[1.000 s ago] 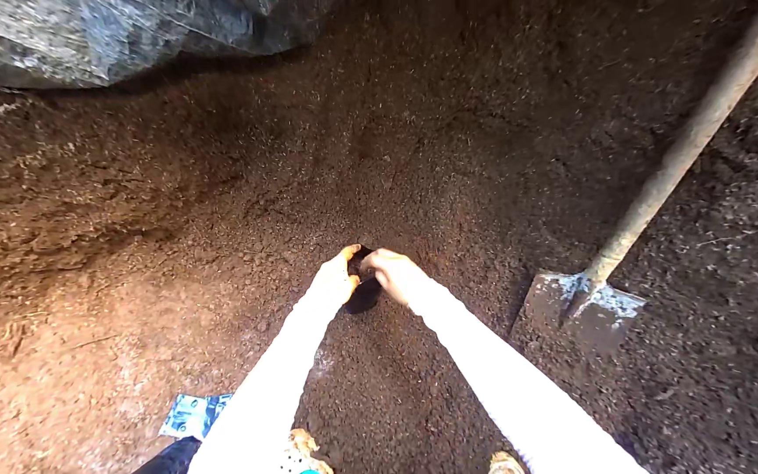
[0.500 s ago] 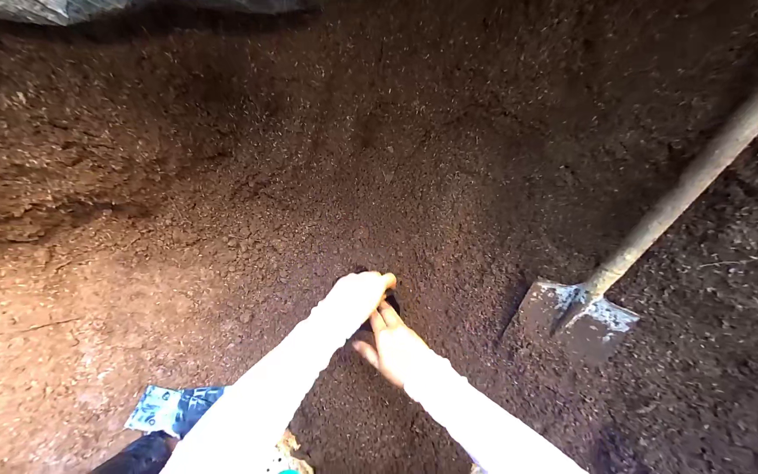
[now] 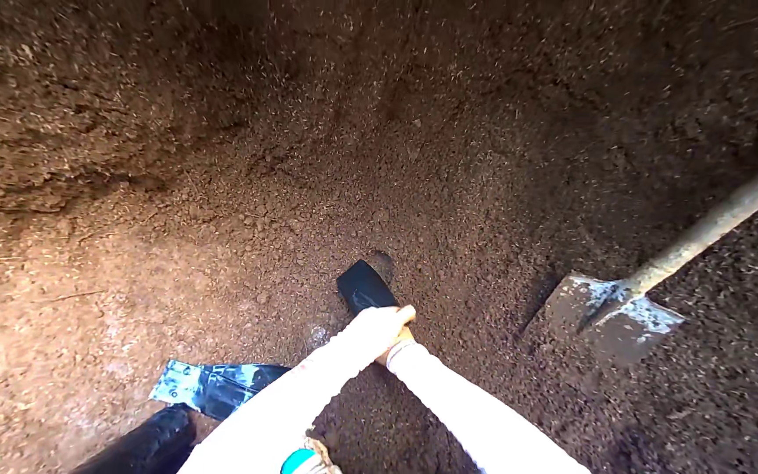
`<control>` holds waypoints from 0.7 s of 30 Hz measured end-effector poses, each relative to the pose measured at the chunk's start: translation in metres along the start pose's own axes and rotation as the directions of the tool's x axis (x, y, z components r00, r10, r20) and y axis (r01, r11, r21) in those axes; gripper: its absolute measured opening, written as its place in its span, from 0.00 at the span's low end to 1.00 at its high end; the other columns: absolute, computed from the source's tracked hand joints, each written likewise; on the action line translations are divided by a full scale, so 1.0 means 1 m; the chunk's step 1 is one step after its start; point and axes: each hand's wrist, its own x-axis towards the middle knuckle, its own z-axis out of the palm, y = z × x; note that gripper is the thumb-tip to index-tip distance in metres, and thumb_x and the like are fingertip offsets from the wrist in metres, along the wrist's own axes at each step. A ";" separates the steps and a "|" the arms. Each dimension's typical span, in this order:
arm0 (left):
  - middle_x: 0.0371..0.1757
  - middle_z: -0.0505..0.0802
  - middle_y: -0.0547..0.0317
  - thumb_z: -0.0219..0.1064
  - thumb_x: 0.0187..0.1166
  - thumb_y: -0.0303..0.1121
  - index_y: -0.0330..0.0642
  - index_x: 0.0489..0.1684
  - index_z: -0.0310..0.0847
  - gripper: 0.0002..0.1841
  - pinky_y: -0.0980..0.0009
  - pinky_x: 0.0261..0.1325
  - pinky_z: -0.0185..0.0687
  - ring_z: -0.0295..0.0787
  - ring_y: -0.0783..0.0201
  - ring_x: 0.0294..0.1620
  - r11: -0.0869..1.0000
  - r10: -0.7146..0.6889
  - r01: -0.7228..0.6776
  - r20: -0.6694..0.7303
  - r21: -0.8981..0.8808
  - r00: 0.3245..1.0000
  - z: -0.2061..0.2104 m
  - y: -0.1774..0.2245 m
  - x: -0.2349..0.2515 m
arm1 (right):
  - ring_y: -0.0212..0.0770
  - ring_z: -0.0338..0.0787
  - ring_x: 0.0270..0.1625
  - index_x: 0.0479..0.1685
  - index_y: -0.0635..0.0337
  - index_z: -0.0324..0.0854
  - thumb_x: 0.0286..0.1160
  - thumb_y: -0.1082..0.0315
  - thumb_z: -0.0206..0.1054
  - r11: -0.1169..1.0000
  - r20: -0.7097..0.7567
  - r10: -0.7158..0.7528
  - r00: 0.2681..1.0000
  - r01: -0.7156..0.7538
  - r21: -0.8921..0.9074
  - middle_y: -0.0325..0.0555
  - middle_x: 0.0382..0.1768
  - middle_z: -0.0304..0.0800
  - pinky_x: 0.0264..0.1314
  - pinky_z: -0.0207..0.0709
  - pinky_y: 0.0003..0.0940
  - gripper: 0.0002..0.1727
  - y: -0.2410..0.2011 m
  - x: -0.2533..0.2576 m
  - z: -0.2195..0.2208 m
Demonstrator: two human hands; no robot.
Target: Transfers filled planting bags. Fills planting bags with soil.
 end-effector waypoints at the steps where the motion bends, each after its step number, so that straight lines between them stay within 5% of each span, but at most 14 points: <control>1: 0.63 0.90 0.35 0.51 0.91 0.29 0.41 0.74 0.78 0.18 0.36 0.67 0.80 0.88 0.36 0.65 0.997 -0.074 0.073 -0.028 -0.040 0.997 -0.018 0.004 0.002 | 0.68 0.80 0.75 0.74 0.65 0.79 0.81 0.48 0.63 0.998 -0.102 -0.066 0.993 0.066 -0.004 0.68 0.72 0.82 0.74 0.70 0.71 0.32 0.006 0.005 -0.010; 4: 0.60 0.92 0.40 0.52 0.93 0.32 0.47 0.75 0.79 0.18 0.38 0.68 0.81 0.90 0.40 0.64 0.962 -0.254 0.224 -0.216 -0.156 0.943 -0.076 -0.007 0.005 | 0.61 0.81 0.77 0.72 0.65 0.80 0.80 0.38 0.63 0.958 -0.322 -0.282 0.904 0.280 -0.053 0.63 0.71 0.84 0.80 0.70 0.60 0.38 0.017 0.006 -0.064; 7: 0.57 0.93 0.41 0.56 0.87 0.32 0.53 0.76 0.77 0.20 0.34 0.57 0.83 0.91 0.37 0.60 0.911 -0.398 0.410 -0.339 -0.038 0.853 -0.109 -0.026 -0.001 | 0.58 0.85 0.72 0.61 0.66 0.85 0.88 0.53 0.61 0.864 -0.311 -0.501 0.808 0.445 -0.236 0.61 0.61 0.89 0.83 0.68 0.54 0.23 0.022 0.001 -0.111; 9: 0.71 0.85 0.39 0.69 0.77 0.36 0.50 0.79 0.77 0.27 0.32 0.62 0.78 0.78 0.33 0.74 0.843 -0.473 0.528 -0.327 0.103 0.818 -0.120 -0.025 0.003 | 0.57 0.84 0.73 0.59 0.67 0.86 0.88 0.62 0.63 0.806 -0.243 -0.567 0.787 0.470 -0.360 0.61 0.60 0.90 0.93 0.49 0.57 0.17 0.023 0.000 -0.127; 11: 0.74 0.82 0.38 0.73 0.76 0.43 0.47 0.70 0.84 0.24 0.32 0.66 0.75 0.72 0.32 0.79 0.835 -0.442 0.516 -0.324 0.193 0.836 -0.119 -0.035 0.020 | 0.57 0.83 0.75 0.58 0.65 0.88 0.86 0.64 0.64 0.784 -0.276 -0.582 0.765 0.438 -0.441 0.58 0.59 0.91 0.94 0.37 0.65 0.15 0.029 0.000 -0.131; 13: 0.65 0.89 0.43 0.67 0.83 0.44 0.45 0.58 0.90 0.16 0.35 0.64 0.76 0.77 0.36 0.76 0.835 -0.421 0.507 -0.345 0.215 0.839 -0.120 -0.039 0.024 | 0.56 0.81 0.77 0.53 0.59 0.91 0.83 0.62 0.67 0.779 -0.402 -0.593 0.697 0.373 -0.503 0.51 0.55 0.94 0.92 0.38 0.70 0.12 0.042 -0.005 -0.133; 16: 0.56 0.92 0.40 0.66 0.81 0.45 0.39 0.46 0.89 0.17 0.31 0.58 0.78 0.82 0.34 0.69 0.817 -0.511 0.568 -0.335 0.096 0.792 -0.129 -0.024 -0.004 | 0.57 0.85 0.73 0.44 0.53 0.94 0.78 0.63 0.72 0.776 -0.621 -0.625 0.472 0.291 -0.560 0.46 0.52 0.95 0.86 0.55 0.72 0.07 0.065 -0.008 -0.120; 17: 0.58 0.90 0.36 0.71 0.78 0.46 0.37 0.53 0.87 0.20 0.30 0.57 0.78 0.82 0.31 0.69 0.809 -0.544 0.586 -0.318 0.047 0.776 -0.130 -0.019 -0.014 | 0.58 0.85 0.71 0.43 0.50 0.94 0.76 0.64 0.73 0.776 -0.657 -0.628 0.418 0.275 -0.567 0.46 0.53 0.94 0.83 0.60 0.71 0.05 0.071 -0.006 -0.111; 19: 0.74 0.81 0.31 0.79 0.69 0.43 0.43 0.81 0.71 0.38 0.27 0.63 0.74 0.73 0.26 0.77 0.800 -0.562 0.598 -0.294 0.045 0.773 -0.127 -0.011 -0.019 | 0.62 0.86 0.68 0.43 0.49 0.93 0.72 0.69 0.73 0.767 -0.663 -0.642 0.386 0.295 -0.570 0.51 0.56 0.93 0.76 0.66 0.71 0.06 0.073 0.000 -0.094; 21: 0.80 0.77 0.30 0.85 0.63 0.39 0.47 0.89 0.65 0.47 0.24 0.70 0.67 0.66 0.25 0.82 0.860 -0.428 0.491 -0.330 0.137 0.841 -0.118 -0.010 -0.004 | 0.64 0.86 0.68 0.45 0.50 0.93 0.72 0.73 0.72 0.769 -0.653 -0.639 0.405 0.339 -0.542 0.54 0.57 0.92 0.73 0.67 0.73 0.09 0.068 0.001 -0.084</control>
